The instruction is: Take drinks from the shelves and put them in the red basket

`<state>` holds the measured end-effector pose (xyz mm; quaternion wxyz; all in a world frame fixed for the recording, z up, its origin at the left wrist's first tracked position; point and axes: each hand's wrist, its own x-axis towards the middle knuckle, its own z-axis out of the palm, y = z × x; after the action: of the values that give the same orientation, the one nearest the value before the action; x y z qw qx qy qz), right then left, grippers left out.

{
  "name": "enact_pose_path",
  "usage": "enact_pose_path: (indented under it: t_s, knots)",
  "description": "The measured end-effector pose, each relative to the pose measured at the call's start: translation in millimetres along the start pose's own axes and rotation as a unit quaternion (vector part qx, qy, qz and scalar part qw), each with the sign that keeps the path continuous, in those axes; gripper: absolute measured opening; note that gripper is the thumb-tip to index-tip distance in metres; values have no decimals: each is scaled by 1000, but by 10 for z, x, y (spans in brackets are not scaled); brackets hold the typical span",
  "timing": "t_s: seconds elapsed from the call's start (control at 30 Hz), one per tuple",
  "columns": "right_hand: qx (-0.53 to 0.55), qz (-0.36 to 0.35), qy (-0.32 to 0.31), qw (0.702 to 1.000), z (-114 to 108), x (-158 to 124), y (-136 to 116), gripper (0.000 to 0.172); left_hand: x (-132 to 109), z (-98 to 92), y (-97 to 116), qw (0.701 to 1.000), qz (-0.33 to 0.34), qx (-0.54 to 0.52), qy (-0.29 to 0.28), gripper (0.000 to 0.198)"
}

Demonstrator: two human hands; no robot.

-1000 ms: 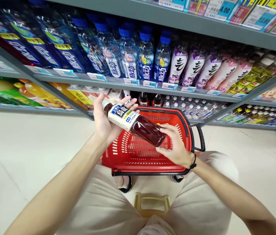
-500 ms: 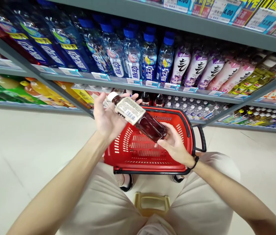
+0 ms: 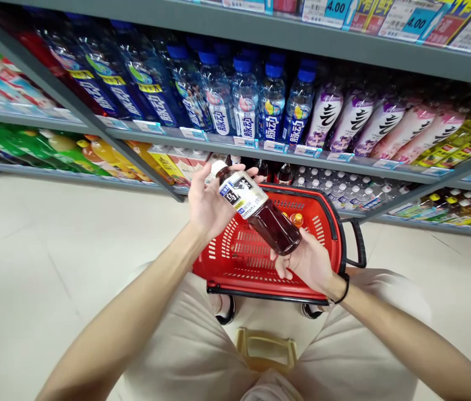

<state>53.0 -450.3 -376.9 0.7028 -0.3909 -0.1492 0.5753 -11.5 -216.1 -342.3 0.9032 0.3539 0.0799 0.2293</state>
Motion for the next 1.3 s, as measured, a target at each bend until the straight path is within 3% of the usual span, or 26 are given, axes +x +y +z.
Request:
enact_pose_path:
  t_s: [0.17, 0.37, 0.57, 0.67, 0.83, 1.1, 1.2, 1.3]
  knots:
    - [34, 39, -5, 999, -26, -10, 6, 64, -17, 28, -5, 1000, -10, 22, -6, 54]
    - [37, 107, -5, 994, -111, -11, 5, 89, -21, 34, 6, 1000, -3, 25, 4, 54]
    - [44, 126, -22, 991, -132, -4, 4, 94, -18, 33, 7, 1000, -10, 25, 8, 54]
    - [35, 90, -9, 995, -59, 12, 3, 91, -8, 39, 15, 999, 0, 29, 16, 54]
    - [-4, 13, 0, 1000, 46, 12, 7, 67, 7, 28, 26, 998, 23, 38, 34, 71]
    - [-92, -108, 45, 989, 3, -23, -11, 42, 16, -3, 50, 998, 11, 42, 43, 80]
    - [-145, -138, 59, 978, -19, -45, -37, 41, 20, -8, 55, 998, 7, 45, 49, 84]
    - [-224, -172, 74, 956, -36, -71, -82, 51, 19, -14, 56, 998, 4, 43, 55, 85]
